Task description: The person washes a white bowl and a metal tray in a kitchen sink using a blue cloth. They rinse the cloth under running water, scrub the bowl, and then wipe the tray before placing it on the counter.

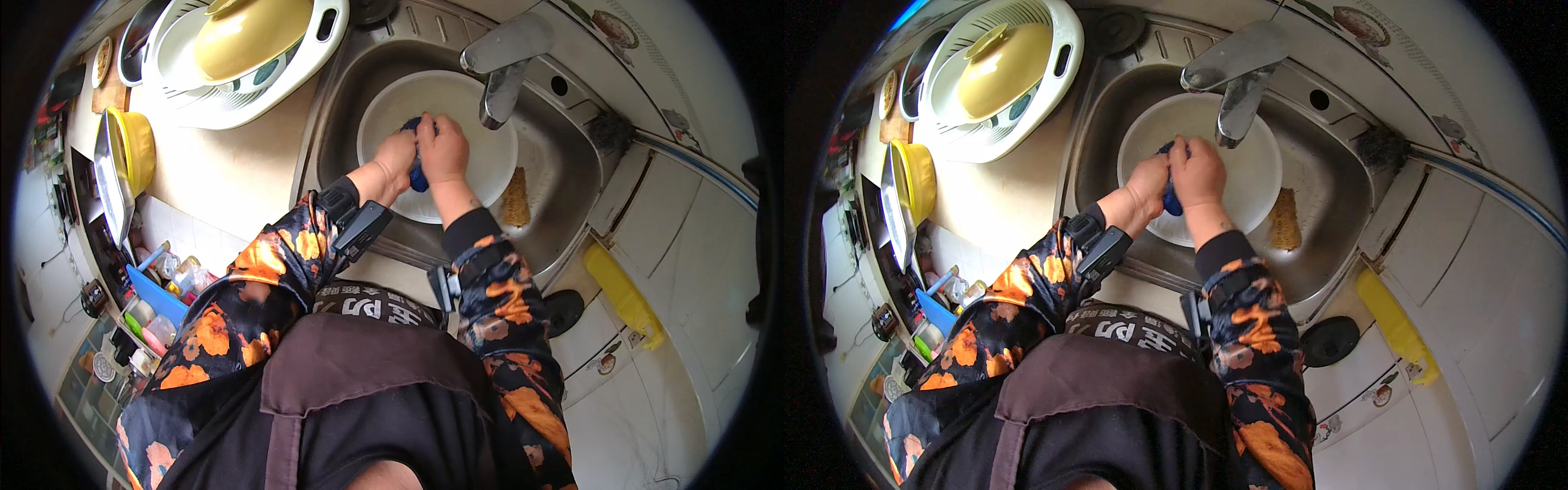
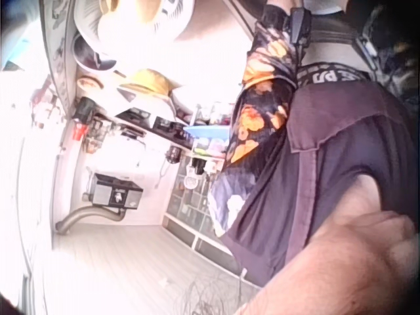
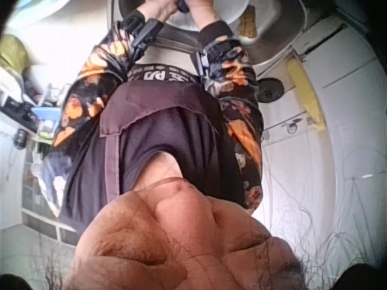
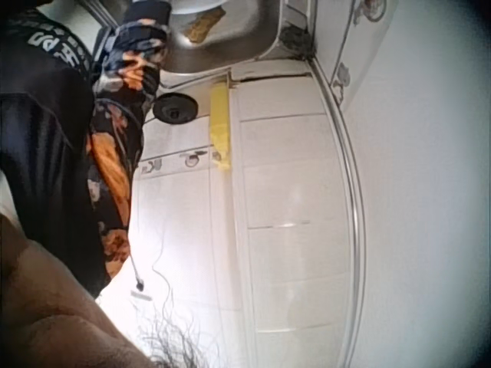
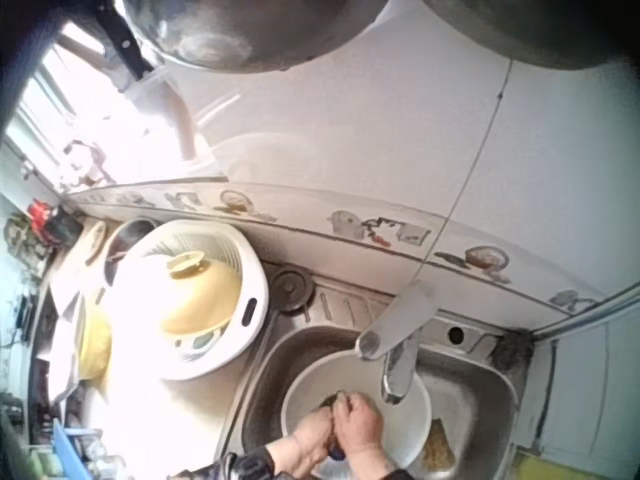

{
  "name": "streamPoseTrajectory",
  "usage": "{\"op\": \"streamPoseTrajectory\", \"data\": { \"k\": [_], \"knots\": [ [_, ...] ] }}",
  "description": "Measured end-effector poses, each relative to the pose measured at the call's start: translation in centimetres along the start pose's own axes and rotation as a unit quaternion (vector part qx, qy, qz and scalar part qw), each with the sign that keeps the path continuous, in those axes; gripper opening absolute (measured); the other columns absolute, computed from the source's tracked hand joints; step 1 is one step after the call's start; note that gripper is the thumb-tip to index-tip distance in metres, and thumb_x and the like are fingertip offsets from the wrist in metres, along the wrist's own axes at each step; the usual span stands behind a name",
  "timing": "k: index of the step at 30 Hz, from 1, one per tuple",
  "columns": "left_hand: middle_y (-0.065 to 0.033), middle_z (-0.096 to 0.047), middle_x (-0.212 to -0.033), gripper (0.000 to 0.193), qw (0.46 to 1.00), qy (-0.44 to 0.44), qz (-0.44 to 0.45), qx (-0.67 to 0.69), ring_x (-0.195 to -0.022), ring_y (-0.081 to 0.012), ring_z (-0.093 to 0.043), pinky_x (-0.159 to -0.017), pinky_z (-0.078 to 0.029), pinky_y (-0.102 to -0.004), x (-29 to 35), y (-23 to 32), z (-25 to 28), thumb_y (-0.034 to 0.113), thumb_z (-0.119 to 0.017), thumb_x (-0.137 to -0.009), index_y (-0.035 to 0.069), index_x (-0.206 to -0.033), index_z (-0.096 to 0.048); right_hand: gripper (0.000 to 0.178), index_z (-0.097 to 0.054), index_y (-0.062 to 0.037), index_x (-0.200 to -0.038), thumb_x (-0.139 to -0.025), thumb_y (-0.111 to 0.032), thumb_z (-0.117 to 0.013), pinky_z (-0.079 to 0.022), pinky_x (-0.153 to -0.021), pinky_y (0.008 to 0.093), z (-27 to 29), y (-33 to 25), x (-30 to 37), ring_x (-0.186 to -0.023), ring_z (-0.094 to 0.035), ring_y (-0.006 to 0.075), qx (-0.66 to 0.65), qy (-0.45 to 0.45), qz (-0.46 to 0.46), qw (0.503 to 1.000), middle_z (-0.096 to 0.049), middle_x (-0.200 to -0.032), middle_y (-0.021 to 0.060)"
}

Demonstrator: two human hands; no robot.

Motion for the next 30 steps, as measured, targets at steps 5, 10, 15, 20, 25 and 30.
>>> {"op": "streamPoseTrajectory", "data": {
  "k": [5,10,15,20,25,30],
  "knots": [
    [-0.0076,-0.063,-0.114,0.033,0.998,-0.062,0.009,0.006,-0.099,-0.0208,-0.063,-0.088,-0.051,-0.0391,1.7,1.8,-0.4,0.025,-0.049,-0.097,0.005,-0.123,-0.053,0.026,-0.065,-0.0046,-0.085,-0.090,-0.030,-0.063,-0.049,-0.071,0.0496,1.3,6.0,-1.6,-0.083,-0.061,0.0403,0.160,0.001,0.027,0.987,-0.063,-0.085,0.0199],
    [-0.0130,-0.036,-0.149,0.074,0.990,-0.004,-0.018,-0.140,-0.134,-0.0325,-0.038,-0.104,-0.038,-0.0559,3.0,2.3,1.8,0.026,-0.058,-0.090,0.015,-0.153,-0.020,0.022,-0.061,-0.0062,-0.109,-0.088,-0.014,-0.060,-0.049,-0.084,0.0499,-2.8,6.6,3.6,-0.098,-0.060,0.0411,0.266,-0.281,0.004,0.922,-0.062,-0.099,0.0234],
    [-0.0164,-0.033,-0.152,0.080,0.991,0.039,0.051,-0.116,-0.137,-0.0360,-0.034,-0.104,-0.036,-0.0601,3.6,-0.2,3.4,0.026,-0.060,-0.089,0.019,-0.155,-0.016,0.037,-0.057,-0.0026,-0.120,-0.083,0.000,-0.054,-0.048,-0.089,0.0484,3.0,6.8,0.5,-0.100,-0.059,0.0433,0.211,-0.044,-0.024,0.976,-0.060,-0.105,0.0261],
    [-0.0138,-0.059,-0.121,0.054,0.987,-0.084,0.134,0.010,-0.110,-0.0271,-0.058,-0.090,-0.052,-0.0474,3.5,-2.1,0.1,0.053,-0.055,-0.093,0.009,-0.126,-0.053,0.045,-0.058,0.0013,-0.116,-0.077,-0.019,-0.070,-0.048,-0.092,0.0475,-2.9,7.4,4.8,-0.109,-0.058,0.0435,-0.023,-0.181,-0.166,0.969,-0.061,-0.116,0.0288],
    [-0.0115,-0.067,-0.083,0.028,0.992,-0.092,0.082,0.012,-0.074,-0.0246,-0.066,-0.067,-0.056,-0.0387,0.8,0.7,0.5,0.040,-0.055,-0.096,0.013,-0.091,-0.061,0.031,-0.063,0.0011,-0.086,-0.083,-0.030,-0.067,-0.050,-0.073,0.0441,0.3,-4.3,5.3,-0.083,-0.063,0.0398,-0.124,-0.158,0.009,0.980,-0.064,-0.088,0.0223],
    [-0.0105,-0.065,-0.090,0.022,0.991,-0.115,-0.059,-0.037,-0.081,-0.0235,-0.064,-0.071,-0.052,-0.0361,1.1,0.8,0.1,0.024,-0.053,-0.094,0.007,-0.103,-0.062,0.031,-0.063,-0.0017,-0.077,-0.084,-0.032,-0.065,-0.049,-0.070,0.0499,0.1,-3.0,2.0,-0.082,-0.061,0.0424,-0.028,-0.038,-0.016,0.999,-0.064,-0.086,0.0207]
  ]
}}
Point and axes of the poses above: each hand's wrist, its own x-axis away from the middle knuckle, its own z-axis out of the back of the hand, y = z × x, the point moved 8 cm from there along -x, towards the middle knuckle
